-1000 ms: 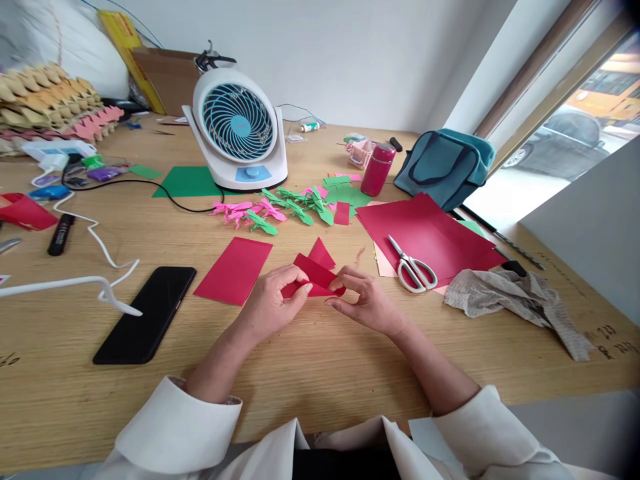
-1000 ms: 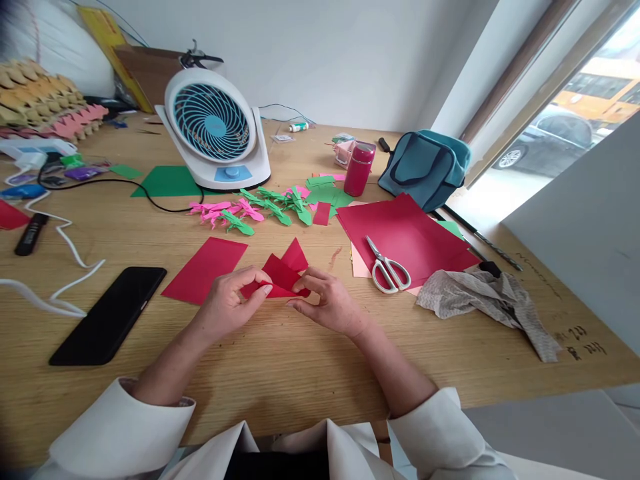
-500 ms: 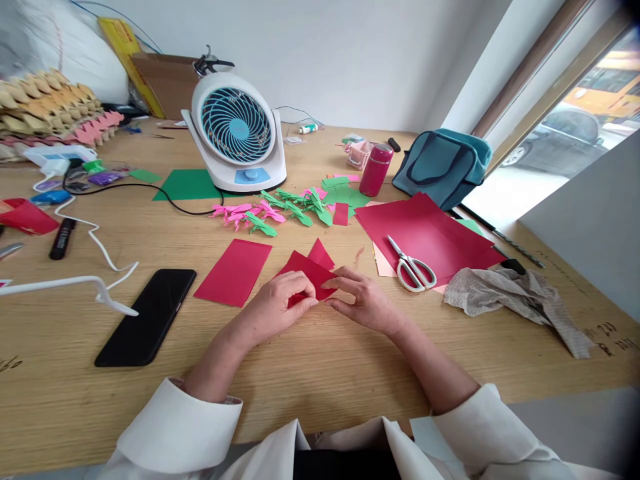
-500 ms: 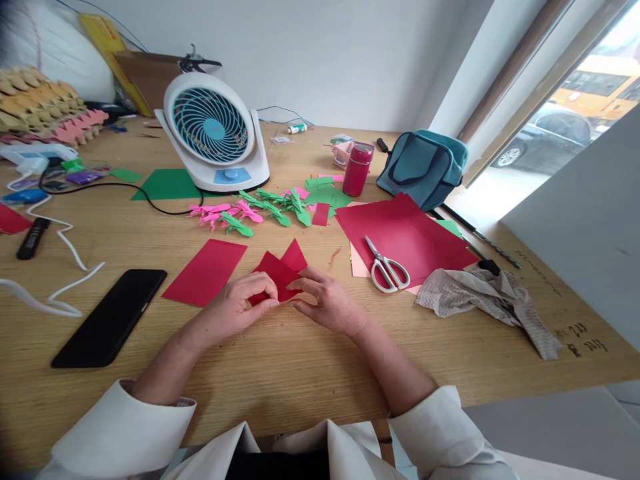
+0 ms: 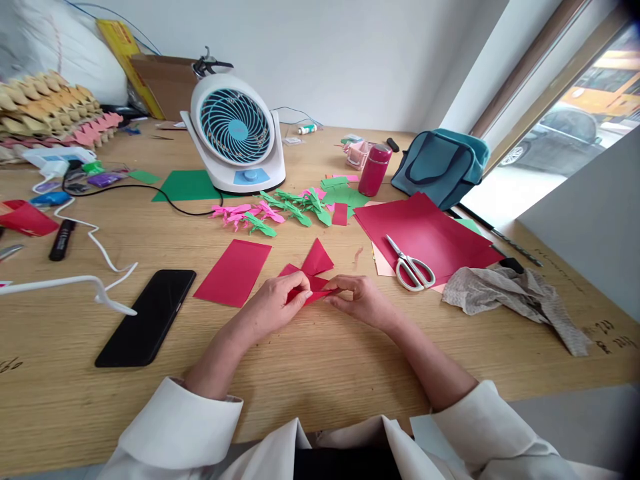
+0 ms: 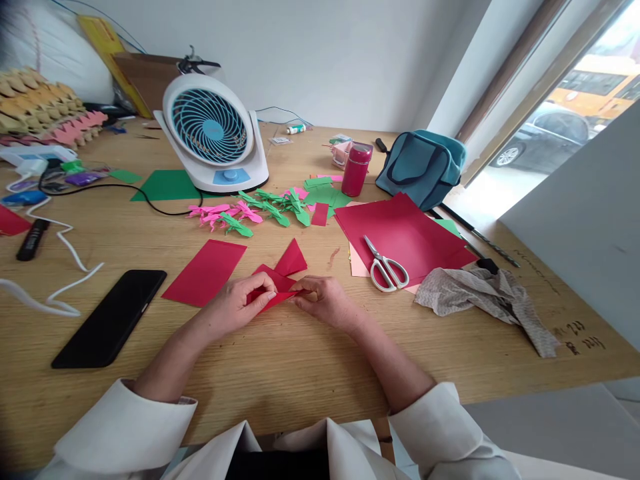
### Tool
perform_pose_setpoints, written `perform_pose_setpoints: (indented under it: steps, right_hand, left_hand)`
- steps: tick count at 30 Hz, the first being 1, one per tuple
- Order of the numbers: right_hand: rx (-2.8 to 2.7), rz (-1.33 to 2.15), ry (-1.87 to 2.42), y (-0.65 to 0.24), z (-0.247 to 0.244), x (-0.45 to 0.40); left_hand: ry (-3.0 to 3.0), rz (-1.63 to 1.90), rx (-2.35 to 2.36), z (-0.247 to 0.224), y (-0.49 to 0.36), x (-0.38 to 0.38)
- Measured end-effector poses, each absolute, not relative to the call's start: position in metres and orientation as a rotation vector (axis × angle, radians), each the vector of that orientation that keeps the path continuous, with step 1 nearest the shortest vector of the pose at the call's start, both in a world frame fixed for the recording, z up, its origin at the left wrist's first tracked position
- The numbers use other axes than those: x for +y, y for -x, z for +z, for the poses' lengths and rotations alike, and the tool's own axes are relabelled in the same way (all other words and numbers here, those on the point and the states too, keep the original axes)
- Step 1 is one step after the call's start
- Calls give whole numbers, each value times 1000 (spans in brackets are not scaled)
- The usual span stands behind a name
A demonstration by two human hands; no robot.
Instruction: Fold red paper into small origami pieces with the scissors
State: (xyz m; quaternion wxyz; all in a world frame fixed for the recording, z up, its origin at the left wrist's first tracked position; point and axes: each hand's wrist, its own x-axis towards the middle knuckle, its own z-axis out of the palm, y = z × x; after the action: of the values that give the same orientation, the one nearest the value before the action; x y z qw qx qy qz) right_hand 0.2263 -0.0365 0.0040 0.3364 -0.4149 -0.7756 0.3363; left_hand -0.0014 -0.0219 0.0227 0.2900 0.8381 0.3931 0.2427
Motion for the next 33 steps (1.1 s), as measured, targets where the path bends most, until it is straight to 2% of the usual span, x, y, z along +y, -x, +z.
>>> perform_pose_setpoints:
  steps: [6,13,20,33]
  right_hand:
    - [-2008,831,1089,-225,4,-36]
    - [-2120,648,853,-228,10,-39]
    - [-2107,723,814,-230,16,-41]
    - [-1757,1040,955,-232,11,-35]
  left_hand:
    - [-2289,676,1067,18,2,-15]
    - [-2374,727,928,29,8,-15]
    - [-2491,618,923,34,10,-17]
    - [-2424,813,984,36,6,-20]
